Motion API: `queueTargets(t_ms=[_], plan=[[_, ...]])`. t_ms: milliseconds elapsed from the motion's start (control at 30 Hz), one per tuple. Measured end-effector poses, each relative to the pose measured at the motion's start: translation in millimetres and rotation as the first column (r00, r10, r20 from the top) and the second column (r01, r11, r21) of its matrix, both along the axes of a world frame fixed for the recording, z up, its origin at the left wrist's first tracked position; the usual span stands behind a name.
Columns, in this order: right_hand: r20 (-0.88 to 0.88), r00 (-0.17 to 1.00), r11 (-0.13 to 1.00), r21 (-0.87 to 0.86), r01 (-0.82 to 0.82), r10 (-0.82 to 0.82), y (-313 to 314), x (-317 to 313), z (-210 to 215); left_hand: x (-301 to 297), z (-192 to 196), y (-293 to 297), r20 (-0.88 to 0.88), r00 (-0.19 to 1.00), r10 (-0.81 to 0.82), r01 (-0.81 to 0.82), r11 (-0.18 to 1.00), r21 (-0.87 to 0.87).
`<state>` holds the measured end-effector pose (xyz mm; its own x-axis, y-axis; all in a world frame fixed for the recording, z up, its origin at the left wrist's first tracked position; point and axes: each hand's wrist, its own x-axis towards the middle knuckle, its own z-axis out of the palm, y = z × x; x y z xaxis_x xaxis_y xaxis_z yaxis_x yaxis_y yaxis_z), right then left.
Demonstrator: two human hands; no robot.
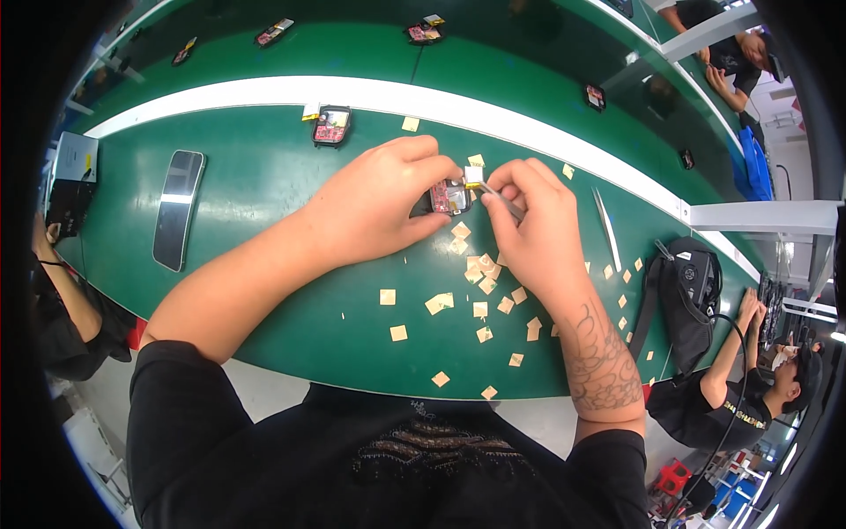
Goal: Assembling small electronic components at a factory workbench using hands and a small tool.
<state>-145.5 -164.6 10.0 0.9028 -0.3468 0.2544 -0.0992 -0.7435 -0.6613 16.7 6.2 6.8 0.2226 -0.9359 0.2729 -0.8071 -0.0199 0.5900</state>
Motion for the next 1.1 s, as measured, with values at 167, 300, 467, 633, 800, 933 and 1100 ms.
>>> queueTargets(t_ms=[167,300,467,633,800,933,1100], plan=[[0.029,0.998,0.998,-0.019,0.057,-0.057,-7.8,-1.0,0.8,-1.3,1.2,-0.2,-0.007,1.0,-0.012,0.012,1.0,0.003],[-0.024,0.993,0.992,0.058,0.114,-0.113,-7.4,-0.9,5.4,-0.9,-0.1,-1.3,0.004,0.997,-0.071,0.071,0.997,-0.006],[-0.034,0.999,0.995,0.091,-0.031,0.034,-10.4,-1.0,3.7,-2.5,-2.3,-0.1,0.029,0.996,-0.085,0.086,0.996,-0.029],[-0.164,0.982,0.962,0.27,-0.043,0.09,-19.3,-2.7,6.3,-1.8,0.0,-3.3,0.052,0.994,-0.093,0.095,0.995,-0.03],[-0.146,0.981,0.916,0.396,-0.06,0.127,-14.3,-3.4,10.2,-3.0,2.3,-3.1,0.06,0.995,-0.085,0.085,0.996,-0.011],[-0.168,0.966,0.908,0.403,-0.115,0.197,-14.7,-4.1,13.8,-5.1,5.7,-2.4,0.052,0.996,-0.069,0.071,0.997,-0.028],[-0.172,0.968,0.919,0.379,-0.104,0.18,-16.4,-4.4,11.5,-3.6,7.9,-2.6,0.065,0.995,-0.078,0.077,0.997,0.023]])
